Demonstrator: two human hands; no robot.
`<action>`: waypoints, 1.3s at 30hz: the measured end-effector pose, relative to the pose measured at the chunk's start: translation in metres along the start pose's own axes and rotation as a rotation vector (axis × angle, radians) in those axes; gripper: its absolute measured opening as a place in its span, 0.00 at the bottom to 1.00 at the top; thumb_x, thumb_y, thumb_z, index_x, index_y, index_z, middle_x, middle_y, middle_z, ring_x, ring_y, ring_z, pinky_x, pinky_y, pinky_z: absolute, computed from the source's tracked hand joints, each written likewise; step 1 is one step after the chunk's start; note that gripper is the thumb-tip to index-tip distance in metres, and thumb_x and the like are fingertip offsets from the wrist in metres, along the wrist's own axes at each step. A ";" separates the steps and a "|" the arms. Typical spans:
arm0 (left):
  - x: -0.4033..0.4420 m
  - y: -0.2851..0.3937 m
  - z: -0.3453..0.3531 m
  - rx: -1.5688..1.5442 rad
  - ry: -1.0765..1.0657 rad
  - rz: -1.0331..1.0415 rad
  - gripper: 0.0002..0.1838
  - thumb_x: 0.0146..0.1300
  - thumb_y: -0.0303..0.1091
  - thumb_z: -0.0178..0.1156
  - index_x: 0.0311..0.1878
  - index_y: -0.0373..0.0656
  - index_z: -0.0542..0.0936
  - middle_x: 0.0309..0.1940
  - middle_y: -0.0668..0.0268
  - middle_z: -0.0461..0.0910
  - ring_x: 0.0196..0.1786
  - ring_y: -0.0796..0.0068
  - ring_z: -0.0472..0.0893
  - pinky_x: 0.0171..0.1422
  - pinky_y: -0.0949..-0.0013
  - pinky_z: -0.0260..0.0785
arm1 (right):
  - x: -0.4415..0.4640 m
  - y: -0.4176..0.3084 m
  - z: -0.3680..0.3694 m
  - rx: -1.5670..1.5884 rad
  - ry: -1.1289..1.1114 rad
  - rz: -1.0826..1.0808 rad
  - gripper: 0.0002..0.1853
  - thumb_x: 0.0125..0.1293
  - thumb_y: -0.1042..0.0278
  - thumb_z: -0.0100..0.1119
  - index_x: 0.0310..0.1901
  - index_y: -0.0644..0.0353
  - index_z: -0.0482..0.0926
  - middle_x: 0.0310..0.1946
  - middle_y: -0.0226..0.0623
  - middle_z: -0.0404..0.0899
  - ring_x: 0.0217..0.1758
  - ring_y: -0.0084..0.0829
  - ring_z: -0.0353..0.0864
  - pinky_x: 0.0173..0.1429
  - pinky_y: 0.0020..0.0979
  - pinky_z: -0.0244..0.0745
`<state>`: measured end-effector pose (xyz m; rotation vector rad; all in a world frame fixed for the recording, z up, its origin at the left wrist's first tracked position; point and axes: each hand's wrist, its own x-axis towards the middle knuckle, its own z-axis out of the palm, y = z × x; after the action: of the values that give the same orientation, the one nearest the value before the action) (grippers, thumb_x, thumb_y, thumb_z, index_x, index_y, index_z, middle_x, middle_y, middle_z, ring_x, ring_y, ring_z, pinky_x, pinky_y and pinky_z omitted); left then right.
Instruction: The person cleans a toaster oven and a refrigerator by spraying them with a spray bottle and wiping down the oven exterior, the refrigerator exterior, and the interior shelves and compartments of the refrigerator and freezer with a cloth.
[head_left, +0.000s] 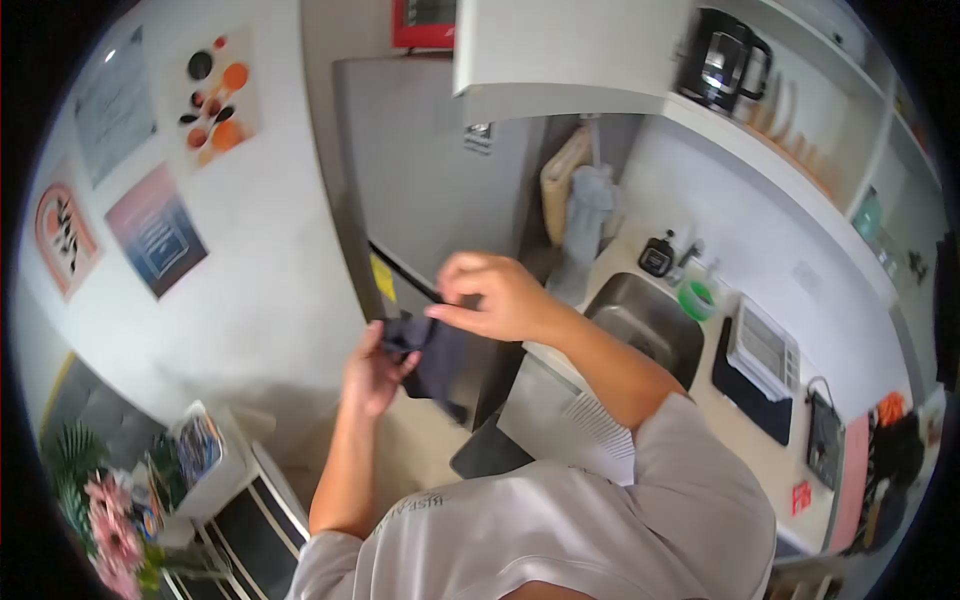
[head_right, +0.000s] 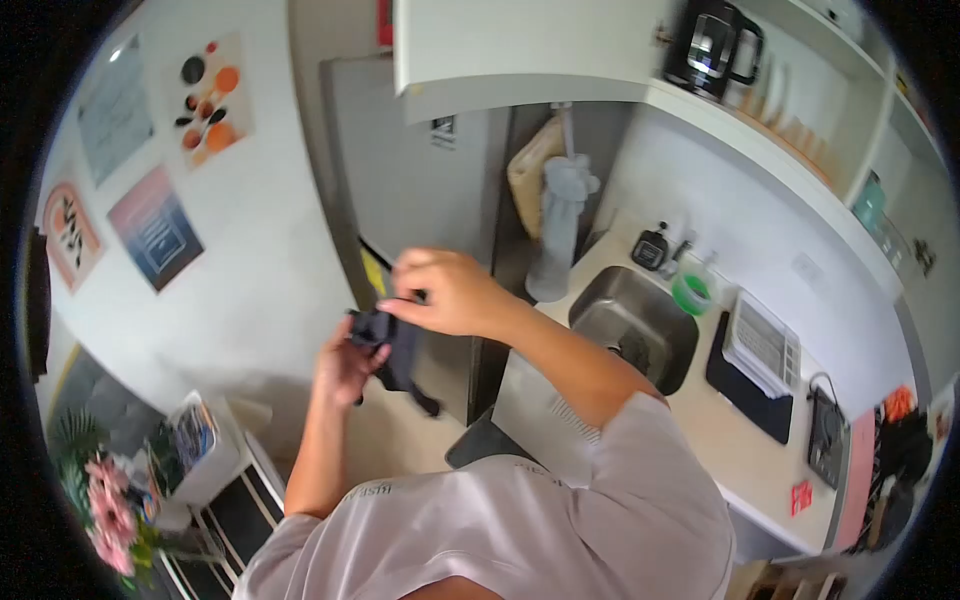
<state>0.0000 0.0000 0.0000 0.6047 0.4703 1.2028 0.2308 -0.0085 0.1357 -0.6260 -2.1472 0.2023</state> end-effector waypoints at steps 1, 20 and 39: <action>0.010 0.016 0.012 0.036 -0.035 -0.015 0.19 0.68 0.50 0.54 0.54 0.50 0.72 0.58 0.64 0.74 0.63 0.62 0.71 0.61 0.48 0.66 | 0.008 -0.002 -0.002 -0.023 0.046 0.003 0.10 0.53 0.67 0.72 0.22 0.55 0.79 0.44 0.32 0.77 0.53 0.41 0.77 0.53 0.38 0.73; 0.028 0.058 0.100 0.141 -0.354 0.406 0.21 0.57 0.20 0.46 0.55 0.36 0.74 0.49 0.58 0.79 0.52 0.63 0.78 0.61 0.60 0.70 | -0.005 -0.031 -0.147 -0.790 0.795 -0.313 0.29 0.44 0.81 0.58 0.54 0.60 0.71 0.49 0.42 0.68 0.53 0.41 0.69 0.57 0.37 0.66; 0.058 0.016 0.134 0.705 0.205 1.326 0.10 0.70 0.36 0.49 0.48 0.41 0.70 0.40 0.63 0.76 0.43 0.74 0.77 0.50 0.70 0.72 | -0.278 0.061 -0.498 -0.920 1.415 0.316 0.27 0.56 0.79 0.62 0.58 0.62 0.66 0.38 0.37 0.75 0.35 0.23 0.74 0.38 0.24 0.73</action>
<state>0.0908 0.0348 0.1098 1.5340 0.6959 2.3888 0.7837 -0.1345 0.2221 -1.1345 -0.6459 -0.8727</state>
